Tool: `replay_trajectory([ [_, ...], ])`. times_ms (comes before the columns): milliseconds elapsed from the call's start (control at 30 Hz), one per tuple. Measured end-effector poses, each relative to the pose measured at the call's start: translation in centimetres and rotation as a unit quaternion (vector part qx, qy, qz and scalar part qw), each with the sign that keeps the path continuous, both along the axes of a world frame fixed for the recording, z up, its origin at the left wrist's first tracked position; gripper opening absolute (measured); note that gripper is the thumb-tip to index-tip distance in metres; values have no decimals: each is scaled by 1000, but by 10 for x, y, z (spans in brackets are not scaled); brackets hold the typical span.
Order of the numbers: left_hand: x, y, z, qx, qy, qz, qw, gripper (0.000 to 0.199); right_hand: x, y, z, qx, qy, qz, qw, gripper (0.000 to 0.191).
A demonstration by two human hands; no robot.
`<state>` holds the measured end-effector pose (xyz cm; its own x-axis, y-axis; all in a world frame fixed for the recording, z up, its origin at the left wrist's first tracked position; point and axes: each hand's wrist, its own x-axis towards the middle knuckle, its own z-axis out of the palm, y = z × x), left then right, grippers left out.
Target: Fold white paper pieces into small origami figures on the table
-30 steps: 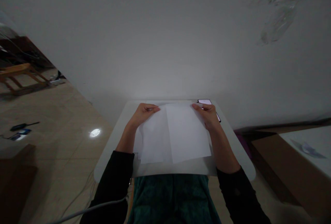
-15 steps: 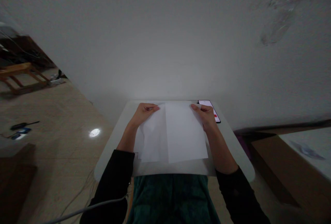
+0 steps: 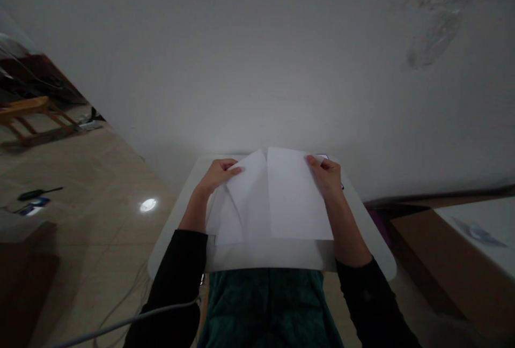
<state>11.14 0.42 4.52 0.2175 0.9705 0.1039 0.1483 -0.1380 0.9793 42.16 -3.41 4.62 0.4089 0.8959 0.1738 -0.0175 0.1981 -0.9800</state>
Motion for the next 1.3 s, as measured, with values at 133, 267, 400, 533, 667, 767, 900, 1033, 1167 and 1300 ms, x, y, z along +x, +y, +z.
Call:
replay_trajectory([
  [133, 4, 4, -14, -55, -139, 78, 986, 50, 8, 1, 2, 22, 2, -26, 999, 37],
  [267, 26, 2, -23, -123, -181, 74, 973, 47, 10, -1, 5, 24, 2, -53, 998, 37],
  [400, 44, 0, -25, -74, -219, 120, 966, 45, 8, 0, 5, 31, 30, -57, 997, 37],
  [533, 48, 3, -27, -13, -246, 183, 952, 43, 7, 3, 4, 31, 90, -53, 994, 38],
  [667, 47, 5, -29, -23, -256, 198, 946, 41, 8, 2, 6, 39, 87, -71, 993, 41],
  [767, 48, 4, -30, -28, -267, 200, 942, 39, 9, 3, 5, 46, 81, -77, 993, 41],
  [900, 49, 4, -31, -19, -277, 209, 938, 40, 8, 4, 3, 49, 103, -77, 990, 41],
  [1033, 49, 4, -30, -15, -280, 207, 937, 41, 7, 4, 2, 54, 110, -78, 989, 40],
  [1167, 47, 5, -29, -11, -308, 208, 928, 42, 9, 6, 1, 71, 136, -80, 985, 39],
  [1300, 44, 8, -28, -28, -355, 219, 908, 43, 10, 8, 0, 89, 177, -46, 979, 35],
])
